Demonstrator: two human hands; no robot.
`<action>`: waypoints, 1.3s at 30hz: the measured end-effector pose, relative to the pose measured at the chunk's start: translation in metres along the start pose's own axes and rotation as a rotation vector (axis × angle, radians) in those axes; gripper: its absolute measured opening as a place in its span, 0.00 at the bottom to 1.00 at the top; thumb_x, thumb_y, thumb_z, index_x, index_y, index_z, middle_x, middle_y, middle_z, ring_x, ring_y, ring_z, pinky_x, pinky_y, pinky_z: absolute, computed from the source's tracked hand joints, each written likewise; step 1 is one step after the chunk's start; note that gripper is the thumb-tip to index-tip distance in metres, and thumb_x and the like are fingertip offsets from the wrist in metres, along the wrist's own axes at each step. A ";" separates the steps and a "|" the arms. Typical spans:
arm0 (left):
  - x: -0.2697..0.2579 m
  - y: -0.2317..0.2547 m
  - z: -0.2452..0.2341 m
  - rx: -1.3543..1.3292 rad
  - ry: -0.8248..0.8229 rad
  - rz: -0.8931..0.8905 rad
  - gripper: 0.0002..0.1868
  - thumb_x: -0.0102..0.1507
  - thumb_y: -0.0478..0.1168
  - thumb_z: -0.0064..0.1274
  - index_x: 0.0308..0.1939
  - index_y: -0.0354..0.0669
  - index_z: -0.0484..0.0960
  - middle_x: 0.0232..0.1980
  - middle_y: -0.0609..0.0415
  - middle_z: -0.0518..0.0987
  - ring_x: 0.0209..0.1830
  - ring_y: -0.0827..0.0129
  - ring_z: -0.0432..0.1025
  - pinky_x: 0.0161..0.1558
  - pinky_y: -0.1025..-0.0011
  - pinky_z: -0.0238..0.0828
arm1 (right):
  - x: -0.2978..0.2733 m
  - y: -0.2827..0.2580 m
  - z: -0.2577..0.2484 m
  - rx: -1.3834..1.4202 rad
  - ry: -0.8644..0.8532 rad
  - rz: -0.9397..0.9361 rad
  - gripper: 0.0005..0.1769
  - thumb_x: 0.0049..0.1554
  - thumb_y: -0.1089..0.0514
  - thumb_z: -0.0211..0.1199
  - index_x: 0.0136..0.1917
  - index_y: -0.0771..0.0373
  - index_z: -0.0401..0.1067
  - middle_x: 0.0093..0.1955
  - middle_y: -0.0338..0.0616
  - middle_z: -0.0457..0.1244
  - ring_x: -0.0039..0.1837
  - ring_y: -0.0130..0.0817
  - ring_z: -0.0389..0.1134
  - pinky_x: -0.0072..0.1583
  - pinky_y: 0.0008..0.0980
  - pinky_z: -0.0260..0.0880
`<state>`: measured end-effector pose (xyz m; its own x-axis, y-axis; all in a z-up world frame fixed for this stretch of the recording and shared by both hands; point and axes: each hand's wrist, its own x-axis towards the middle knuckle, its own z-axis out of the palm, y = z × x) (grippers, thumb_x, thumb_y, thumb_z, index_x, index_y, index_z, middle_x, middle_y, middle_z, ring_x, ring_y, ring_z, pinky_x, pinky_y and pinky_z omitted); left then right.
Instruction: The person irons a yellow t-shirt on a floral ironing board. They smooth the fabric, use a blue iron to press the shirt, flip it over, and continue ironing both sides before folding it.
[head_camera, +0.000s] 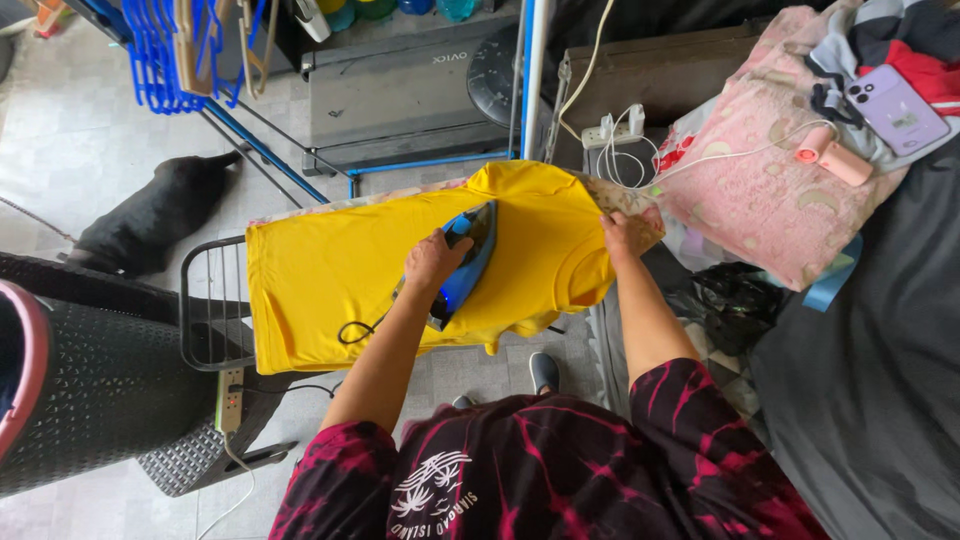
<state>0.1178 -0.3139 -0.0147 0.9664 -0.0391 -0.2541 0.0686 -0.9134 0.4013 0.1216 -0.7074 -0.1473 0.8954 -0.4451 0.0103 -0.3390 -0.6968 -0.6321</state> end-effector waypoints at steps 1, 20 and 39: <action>0.000 0.008 0.004 -0.006 0.003 0.008 0.38 0.57 0.71 0.54 0.52 0.42 0.81 0.50 0.33 0.82 0.53 0.40 0.76 0.56 0.50 0.71 | 0.001 0.004 0.001 -0.002 0.001 -0.007 0.22 0.61 0.38 0.61 0.48 0.60 0.76 0.47 0.60 0.68 0.51 0.61 0.69 0.52 0.55 0.66; 0.027 0.147 0.048 0.053 -0.030 0.176 0.36 0.58 0.70 0.52 0.52 0.43 0.81 0.49 0.36 0.83 0.51 0.42 0.77 0.55 0.51 0.72 | -0.008 0.013 0.017 0.189 -0.011 -0.089 0.17 0.61 0.43 0.60 0.48 0.59 0.71 0.45 0.55 0.69 0.51 0.59 0.69 0.52 0.54 0.65; 0.037 0.138 0.043 0.062 -0.027 0.196 0.37 0.59 0.71 0.51 0.52 0.42 0.81 0.48 0.35 0.83 0.52 0.41 0.77 0.54 0.51 0.72 | -0.010 0.044 -0.016 0.164 -0.309 -0.265 0.29 0.39 0.60 0.77 0.53 0.64 0.71 0.48 0.50 0.69 0.51 0.46 0.72 0.53 0.41 0.71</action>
<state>0.1525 -0.4585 -0.0071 0.9527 -0.2285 -0.2005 -0.1362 -0.9105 0.3905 0.0929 -0.7422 -0.1623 0.9980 -0.0563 -0.0283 -0.0582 -0.6541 -0.7541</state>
